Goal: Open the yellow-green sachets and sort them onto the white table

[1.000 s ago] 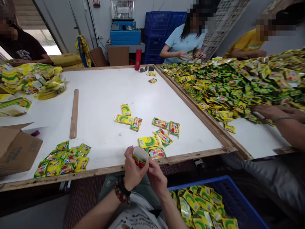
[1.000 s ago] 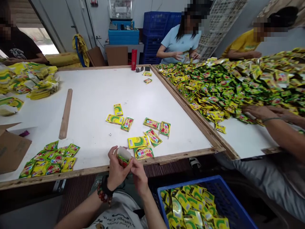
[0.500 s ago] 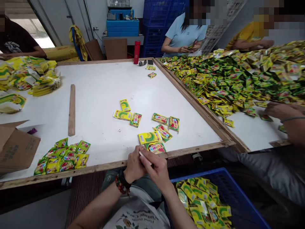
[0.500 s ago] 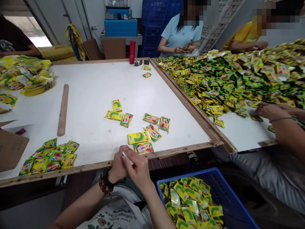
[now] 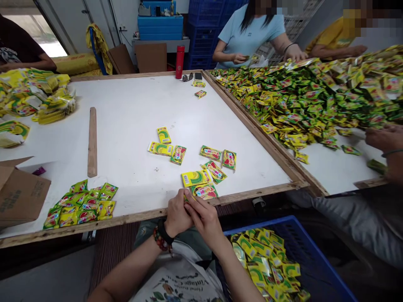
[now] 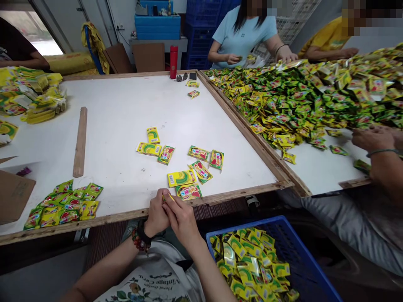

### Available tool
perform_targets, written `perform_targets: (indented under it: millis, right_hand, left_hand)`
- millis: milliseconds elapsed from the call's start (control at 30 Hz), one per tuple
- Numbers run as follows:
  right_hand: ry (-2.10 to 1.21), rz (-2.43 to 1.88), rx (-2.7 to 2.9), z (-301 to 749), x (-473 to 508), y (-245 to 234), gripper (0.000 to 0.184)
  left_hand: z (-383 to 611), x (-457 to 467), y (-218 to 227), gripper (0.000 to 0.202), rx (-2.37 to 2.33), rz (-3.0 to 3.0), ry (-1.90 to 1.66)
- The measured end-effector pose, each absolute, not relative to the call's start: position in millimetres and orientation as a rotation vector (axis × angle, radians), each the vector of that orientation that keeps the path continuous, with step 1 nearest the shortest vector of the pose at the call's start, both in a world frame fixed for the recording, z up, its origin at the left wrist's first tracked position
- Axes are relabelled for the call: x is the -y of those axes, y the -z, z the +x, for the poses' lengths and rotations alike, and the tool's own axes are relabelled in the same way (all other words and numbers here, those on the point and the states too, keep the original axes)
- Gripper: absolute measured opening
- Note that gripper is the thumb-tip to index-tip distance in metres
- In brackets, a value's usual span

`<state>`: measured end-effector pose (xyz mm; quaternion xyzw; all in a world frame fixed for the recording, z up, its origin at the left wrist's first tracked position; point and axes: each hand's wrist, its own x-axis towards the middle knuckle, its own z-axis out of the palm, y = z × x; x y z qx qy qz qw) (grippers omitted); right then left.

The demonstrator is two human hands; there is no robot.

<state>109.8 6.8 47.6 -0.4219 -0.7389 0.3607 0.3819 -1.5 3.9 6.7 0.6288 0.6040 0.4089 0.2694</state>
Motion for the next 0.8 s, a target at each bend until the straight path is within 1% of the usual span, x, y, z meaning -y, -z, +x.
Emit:
perform_targets:
  millis: [100,133,167,200,233,267,300,367,433,500,567,633,700,800]
  right_hand:
    - [-0.837,-1.196,1.889,145,8,-50,0.036]
    - [-0.777,-1.324,1.89,164,15,-50,0.035]
    - [-0.703,-1.495,1.885,186,22,-50,0.035]
    - [-0.605,-1.705,1.889,208,28,-49,0.035]
    - [-0.513,-1.915,1.901,228,33,-47,0.035]
    - [-0.456,-2.066,1.918,243,35,-45,0.037]
    - [-0.428,-2.151,1.937,253,35,-43,0.038]
    - [-0.5,-2.089,1.973,252,27,-38,0.041]
    - [-0.645,-1.859,1.972,230,11,-34,0.041]
    - [-0.747,-1.649,1.931,199,-8,-29,0.04]
    - [-0.738,-1.518,1.849,171,-28,-22,0.04]
    - [-0.689,-1.478,1.75,152,-47,-15,0.044]
    - [-0.686,-1.55,1.69,139,-65,-10,0.048]
    - [-0.764,-1.661,1.632,123,-85,-7,0.049]
  left_hand:
    - [-10,1,-15,0.047,-1.386,1.828,-1.089]
    - [-14,1,-19,0.055,-1.327,1.86,-1.078]
    - [-17,-1,-23,0.057,-1.302,1.886,-1.066]
    - [-20,-5,-27,0.052,-1.313,1.914,-1.051]
    - [-22,-11,-30,0.043,-1.347,1.951,-1.024]
    - [-22,-20,-33,0.034,-1.39,2.003,-0.976]
    - [-20,-31,-35,0.03,-1.434,2.072,-0.9]
    - [-13,-58,-36,0.036,-1.505,2.216,-0.639]
    - [-5,-84,-35,0.046,-1.534,2.294,-0.366]
    - [-3,-103,-33,0.049,-1.518,2.313,-0.203]
    - [-9,-111,-31,0.045,-1.511,2.314,-0.154]
    - [-23,-110,-30,0.041,-1.539,2.314,-0.125]
    - [-39,-103,-30,0.043,-1.572,2.312,-0.116]
    - [-57,-86,-30,0.044,-1.59,2.307,-0.137]
